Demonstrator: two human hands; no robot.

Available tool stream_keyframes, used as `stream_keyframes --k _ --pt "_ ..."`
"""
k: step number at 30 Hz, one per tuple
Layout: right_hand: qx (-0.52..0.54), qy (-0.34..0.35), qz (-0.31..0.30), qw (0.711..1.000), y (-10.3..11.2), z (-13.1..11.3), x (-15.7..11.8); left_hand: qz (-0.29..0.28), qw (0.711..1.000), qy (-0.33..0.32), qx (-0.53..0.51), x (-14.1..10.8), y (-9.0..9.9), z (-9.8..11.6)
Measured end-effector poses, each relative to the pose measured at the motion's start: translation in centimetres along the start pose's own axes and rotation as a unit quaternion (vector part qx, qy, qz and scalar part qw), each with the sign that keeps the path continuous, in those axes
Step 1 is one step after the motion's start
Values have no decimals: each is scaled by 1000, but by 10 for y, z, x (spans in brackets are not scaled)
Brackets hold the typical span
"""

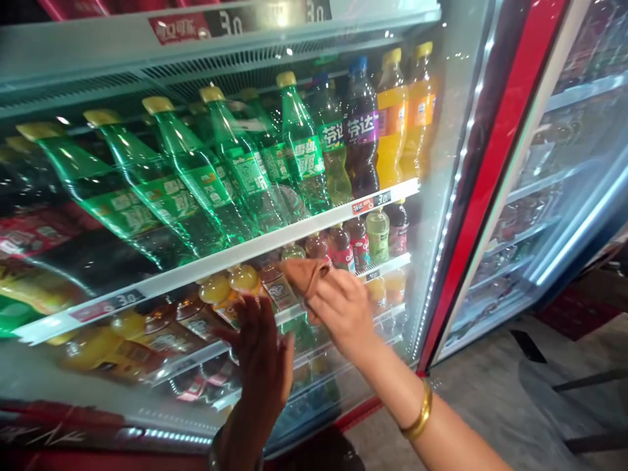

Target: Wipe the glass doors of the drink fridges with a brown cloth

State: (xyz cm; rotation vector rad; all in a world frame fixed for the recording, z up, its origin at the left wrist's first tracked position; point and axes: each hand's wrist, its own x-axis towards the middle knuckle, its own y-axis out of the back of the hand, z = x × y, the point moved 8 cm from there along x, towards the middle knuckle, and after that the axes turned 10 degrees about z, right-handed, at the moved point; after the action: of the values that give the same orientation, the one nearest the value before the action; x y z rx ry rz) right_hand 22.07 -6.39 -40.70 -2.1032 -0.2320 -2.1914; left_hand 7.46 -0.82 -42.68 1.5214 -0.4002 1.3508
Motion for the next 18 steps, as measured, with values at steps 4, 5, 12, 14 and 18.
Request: stream_keyframes --k 4,5,12,14,18 --pt "-27 -48 54 997 5 21 33 29 999 -34 22 16 -10 14" --pt "-27 -53 53 997 2 18 35 34 998 -39 27 19 -13 15" --pt "-13 -3 12 1000 2 19 -11 23 996 -88 23 24 -29 23" --pt "-44 -19 38 998 9 38 -4 7 996 -86 10 24 -34 24" --pt "-99 -70 88 989 15 58 33 12 998 -61 -28 19 -42 22"
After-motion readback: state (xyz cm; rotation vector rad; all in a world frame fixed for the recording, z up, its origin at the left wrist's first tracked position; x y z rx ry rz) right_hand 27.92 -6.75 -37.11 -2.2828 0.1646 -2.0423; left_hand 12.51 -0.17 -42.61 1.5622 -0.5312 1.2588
